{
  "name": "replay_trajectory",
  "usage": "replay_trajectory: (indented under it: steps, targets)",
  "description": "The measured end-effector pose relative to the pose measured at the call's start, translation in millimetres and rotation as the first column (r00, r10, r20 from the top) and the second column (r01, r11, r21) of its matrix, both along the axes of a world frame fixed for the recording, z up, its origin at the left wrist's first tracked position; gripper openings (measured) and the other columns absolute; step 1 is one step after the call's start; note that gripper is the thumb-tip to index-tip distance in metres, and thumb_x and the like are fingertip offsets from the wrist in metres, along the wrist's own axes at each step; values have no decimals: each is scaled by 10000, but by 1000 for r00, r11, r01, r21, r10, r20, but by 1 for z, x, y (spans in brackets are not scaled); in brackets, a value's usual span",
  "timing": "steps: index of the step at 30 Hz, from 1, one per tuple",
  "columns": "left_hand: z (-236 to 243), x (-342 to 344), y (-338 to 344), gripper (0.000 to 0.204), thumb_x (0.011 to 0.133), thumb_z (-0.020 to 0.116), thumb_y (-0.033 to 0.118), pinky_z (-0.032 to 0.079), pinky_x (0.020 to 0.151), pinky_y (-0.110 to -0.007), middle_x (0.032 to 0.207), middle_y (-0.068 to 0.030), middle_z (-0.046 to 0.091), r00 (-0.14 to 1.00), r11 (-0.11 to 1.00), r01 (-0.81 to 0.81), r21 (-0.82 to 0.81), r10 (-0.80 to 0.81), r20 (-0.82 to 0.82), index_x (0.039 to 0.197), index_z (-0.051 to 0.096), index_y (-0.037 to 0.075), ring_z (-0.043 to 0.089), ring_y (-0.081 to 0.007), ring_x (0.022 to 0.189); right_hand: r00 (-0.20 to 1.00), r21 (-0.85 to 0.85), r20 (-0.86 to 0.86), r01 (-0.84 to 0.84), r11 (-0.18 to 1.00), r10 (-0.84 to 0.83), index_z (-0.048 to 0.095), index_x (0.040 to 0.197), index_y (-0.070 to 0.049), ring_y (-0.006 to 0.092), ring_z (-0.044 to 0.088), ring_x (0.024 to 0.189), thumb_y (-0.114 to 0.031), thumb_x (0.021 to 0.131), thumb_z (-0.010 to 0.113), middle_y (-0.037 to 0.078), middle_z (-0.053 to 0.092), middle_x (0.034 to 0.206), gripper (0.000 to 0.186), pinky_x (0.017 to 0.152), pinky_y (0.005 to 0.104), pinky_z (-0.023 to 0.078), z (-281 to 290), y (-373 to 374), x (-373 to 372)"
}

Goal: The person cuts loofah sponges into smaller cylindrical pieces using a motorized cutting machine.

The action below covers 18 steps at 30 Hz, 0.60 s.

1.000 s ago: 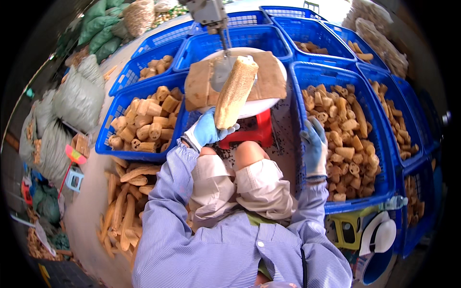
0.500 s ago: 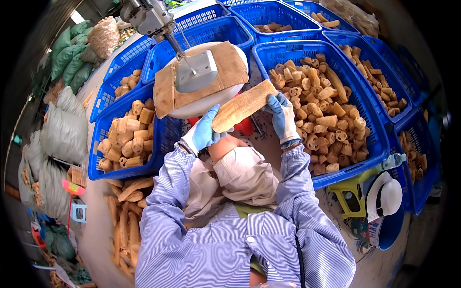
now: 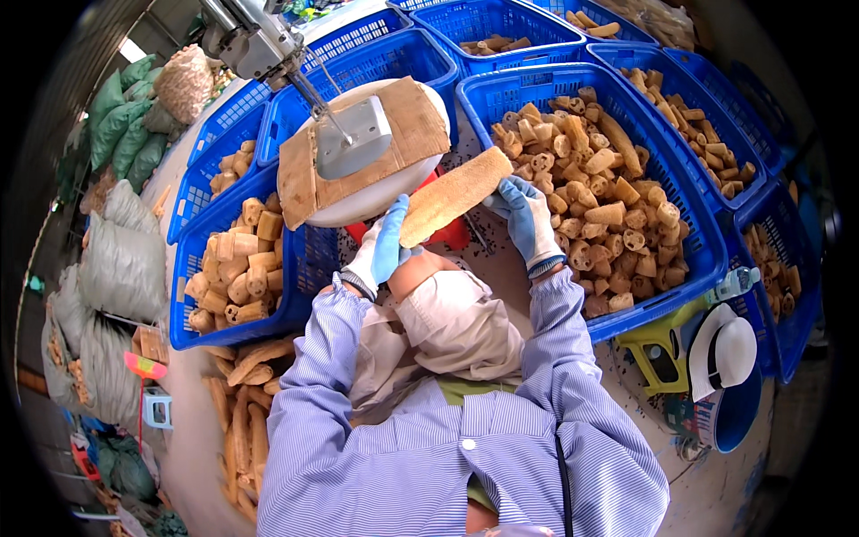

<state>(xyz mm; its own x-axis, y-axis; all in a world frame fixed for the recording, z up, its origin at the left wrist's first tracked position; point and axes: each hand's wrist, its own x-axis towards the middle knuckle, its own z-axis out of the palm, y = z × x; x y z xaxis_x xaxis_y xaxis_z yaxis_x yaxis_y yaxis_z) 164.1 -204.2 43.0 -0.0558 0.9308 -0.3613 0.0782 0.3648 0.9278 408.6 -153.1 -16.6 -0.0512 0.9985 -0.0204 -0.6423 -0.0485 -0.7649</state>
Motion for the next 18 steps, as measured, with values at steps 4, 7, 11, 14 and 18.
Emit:
replay_trajectory:
  steps: [4, 7, 11, 14, 18]
  targets:
    - [2, 3, -2, 635, 975, 487, 634, 379, 415, -203, 926, -118, 708, 999, 1000, -7, -7, 7, -37, 1287, 565, 86, 620, -126, 597, 972, 26, 231, 29, 999, -34, 674, 1115, 20, 136, 671, 782, -185, 986, 640, 64, 720, 952, 245, 762, 263, 561, 0, -4, 8]
    - [-5, -6, 4, 687, 951, 483, 679, 410, 453, -205, 962, -121, 699, 997, 997, 70, -30, -70, -11, 1299, 569, 93, 644, -136, 630, 943, 69, 315, 93, 993, -110, 684, 1088, 10, 105, 625, 715, -178, 989, 639, 46, 706, 883, 217, 647, 231, 512, 2, -2, 7]
    - [-16, -12, 17, 684, 957, 461, 676, 401, 379, -186, 908, -194, 691, 963, 984, 146, -99, -118, 244, 1310, 568, 100, 643, -164, 607, 826, 73, 560, 25, 997, -62, 685, 1006, -13, 89, 625, 716, -142, 975, 650, 11, 675, 842, 138, 631, 233, 516, -5, -7, 0]
    - [-27, -23, 29, 643, 988, 410, 636, 449, 361, -175, 962, -263, 680, 819, 950, 225, -217, -64, 570, 1308, 581, 105, 651, -193, 575, 861, 32, 509, -10, 999, -8, 693, 1025, -17, 86, 624, 703, -144, 967, 655, 12, 674, 817, 145, 632, 225, 519, -5, -14, -10]
    - [-35, -35, 34, 634, 984, 398, 656, 448, 331, -172, 1019, -305, 665, 677, 904, 296, -309, 30, 736, 1326, 578, 153, 666, -215, 599, 889, -13, 435, 164, 986, -142, 705, 985, -21, 91, 598, 644, -165, 965, 651, 23, 676, 792, 156, 612, 231, 511, -13, -18, 10]
